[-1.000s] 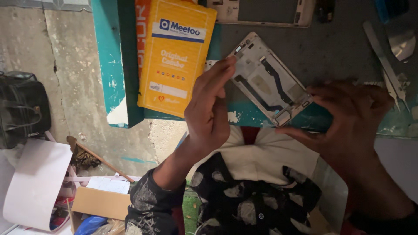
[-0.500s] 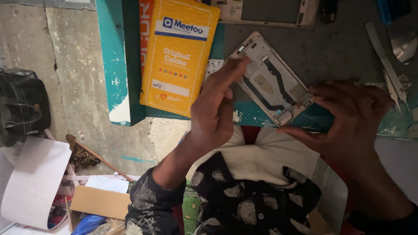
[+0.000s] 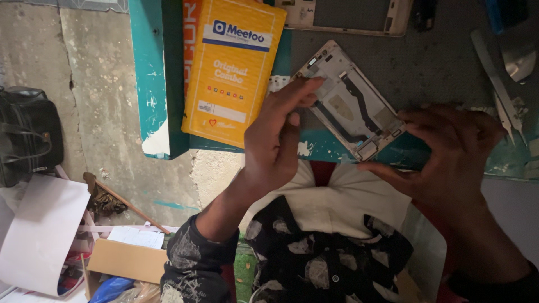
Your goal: The person disassembles a mobile phone, removes the motherboard, and uses a metal tool to pry and adjust internal components. The person then places the motherboard on the table and handles a small bottle.
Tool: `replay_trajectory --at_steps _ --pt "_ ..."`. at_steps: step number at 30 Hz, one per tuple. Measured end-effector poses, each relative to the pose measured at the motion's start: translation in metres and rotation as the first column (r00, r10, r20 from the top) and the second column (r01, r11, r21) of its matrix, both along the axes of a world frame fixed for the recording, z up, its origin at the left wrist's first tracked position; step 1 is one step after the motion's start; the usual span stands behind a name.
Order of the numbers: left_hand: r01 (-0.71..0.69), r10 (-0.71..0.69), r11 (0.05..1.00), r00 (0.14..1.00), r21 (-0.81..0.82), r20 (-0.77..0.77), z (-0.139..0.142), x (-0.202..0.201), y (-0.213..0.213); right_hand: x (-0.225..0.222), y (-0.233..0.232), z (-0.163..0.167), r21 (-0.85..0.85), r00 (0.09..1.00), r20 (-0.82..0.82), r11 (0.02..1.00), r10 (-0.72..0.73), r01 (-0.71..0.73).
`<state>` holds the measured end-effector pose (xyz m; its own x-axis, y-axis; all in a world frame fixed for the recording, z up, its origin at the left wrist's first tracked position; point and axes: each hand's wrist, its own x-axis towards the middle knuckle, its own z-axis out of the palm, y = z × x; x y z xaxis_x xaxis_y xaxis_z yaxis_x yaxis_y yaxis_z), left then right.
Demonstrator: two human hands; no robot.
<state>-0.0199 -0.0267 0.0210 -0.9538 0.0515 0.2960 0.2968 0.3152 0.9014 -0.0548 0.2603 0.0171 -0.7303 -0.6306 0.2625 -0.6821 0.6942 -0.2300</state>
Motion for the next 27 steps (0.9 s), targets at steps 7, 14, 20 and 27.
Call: replay_trajectory --at_steps 7,14,20,27 --pt "0.047 -0.047 0.995 0.999 0.086 -0.006 -0.0006 -0.0006 -0.0016 -0.0003 -0.0021 0.0038 0.019 1.0 -0.008 1.0 0.003 -0.003" --pt "0.054 -0.057 0.992 0.998 0.113 0.024 0.0019 0.0002 -0.0021 -0.0035 0.0005 0.0002 0.017 1.0 -0.013 1.0 0.024 -0.024" --pt "-0.046 0.045 0.999 0.996 -0.01 -0.072 0.0047 -0.0018 -0.0004 -0.0018 0.0008 -0.0012 0.01 1.0 0.011 1.0 0.01 -0.01" --pt "-0.052 0.032 0.979 0.994 -0.198 -0.104 0.0069 -0.0022 0.0029 -0.0018 -0.0041 0.0024 -0.007 1.0 0.016 1.0 -0.003 0.003"
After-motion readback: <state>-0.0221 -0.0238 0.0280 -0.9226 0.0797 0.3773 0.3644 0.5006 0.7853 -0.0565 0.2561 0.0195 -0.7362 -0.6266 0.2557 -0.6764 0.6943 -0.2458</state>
